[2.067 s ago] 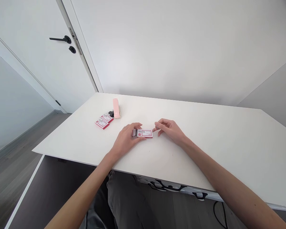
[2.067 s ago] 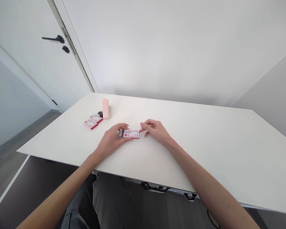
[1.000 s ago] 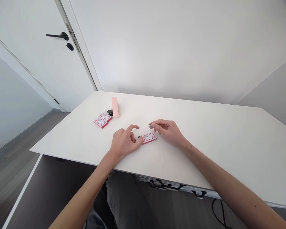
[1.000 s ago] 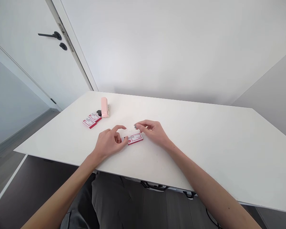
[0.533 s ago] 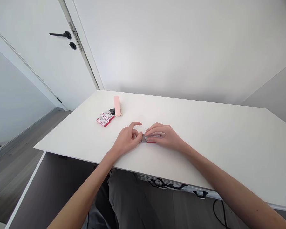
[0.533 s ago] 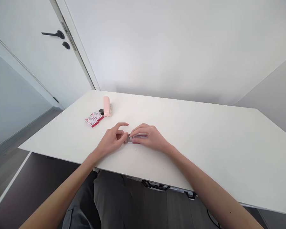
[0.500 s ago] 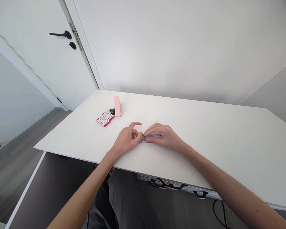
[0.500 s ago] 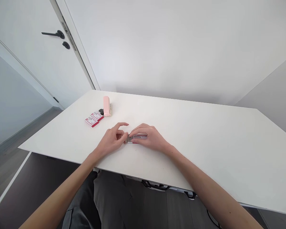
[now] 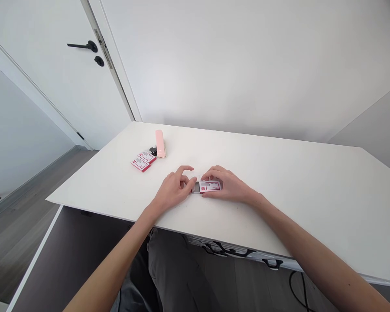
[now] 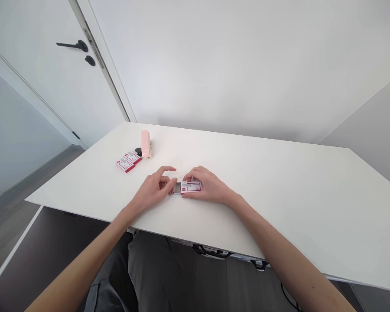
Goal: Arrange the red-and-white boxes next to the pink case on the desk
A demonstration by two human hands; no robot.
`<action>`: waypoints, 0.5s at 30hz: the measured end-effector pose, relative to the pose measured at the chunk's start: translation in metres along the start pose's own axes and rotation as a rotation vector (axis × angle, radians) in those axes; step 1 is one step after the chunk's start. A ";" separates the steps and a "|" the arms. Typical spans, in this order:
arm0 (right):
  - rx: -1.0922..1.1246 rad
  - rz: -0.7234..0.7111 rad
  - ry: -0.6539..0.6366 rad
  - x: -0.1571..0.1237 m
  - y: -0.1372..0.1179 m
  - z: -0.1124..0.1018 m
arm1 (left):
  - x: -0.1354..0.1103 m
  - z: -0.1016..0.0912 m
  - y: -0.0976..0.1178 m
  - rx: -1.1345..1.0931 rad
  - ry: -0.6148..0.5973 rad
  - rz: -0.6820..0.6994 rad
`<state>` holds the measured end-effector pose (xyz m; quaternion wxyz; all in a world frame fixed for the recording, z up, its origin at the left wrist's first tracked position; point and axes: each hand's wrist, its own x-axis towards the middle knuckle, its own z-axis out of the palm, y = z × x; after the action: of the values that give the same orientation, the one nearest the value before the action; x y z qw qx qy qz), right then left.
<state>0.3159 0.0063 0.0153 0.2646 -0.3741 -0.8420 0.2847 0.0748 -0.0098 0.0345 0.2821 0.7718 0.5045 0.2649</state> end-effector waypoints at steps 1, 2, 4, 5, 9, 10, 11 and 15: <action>0.003 0.005 0.000 0.000 0.000 0.000 | 0.000 0.000 0.000 -0.003 -0.009 0.006; 0.007 0.006 0.002 0.001 0.000 0.001 | 0.000 0.000 -0.001 -0.004 -0.016 0.012; 0.018 0.007 0.010 0.001 0.000 0.002 | 0.000 0.000 -0.001 0.001 -0.021 0.020; 0.023 0.007 0.015 0.001 -0.001 0.003 | -0.001 0.001 -0.002 0.005 -0.019 0.022; 0.041 -0.008 0.026 0.001 -0.001 0.005 | 0.000 0.002 -0.003 0.007 -0.023 0.023; 0.045 -0.013 0.029 0.001 -0.001 0.005 | 0.000 0.002 -0.004 0.005 -0.026 0.024; 0.050 -0.015 0.032 0.001 -0.001 0.006 | 0.000 0.002 -0.004 0.003 -0.030 0.024; 0.060 -0.010 0.037 0.001 -0.001 0.008 | 0.000 0.001 -0.004 -0.011 -0.059 0.039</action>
<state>0.3094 0.0042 0.0110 0.2927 -0.3670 -0.8299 0.3015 0.0734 -0.0091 0.0311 0.2960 0.7874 0.4793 0.2502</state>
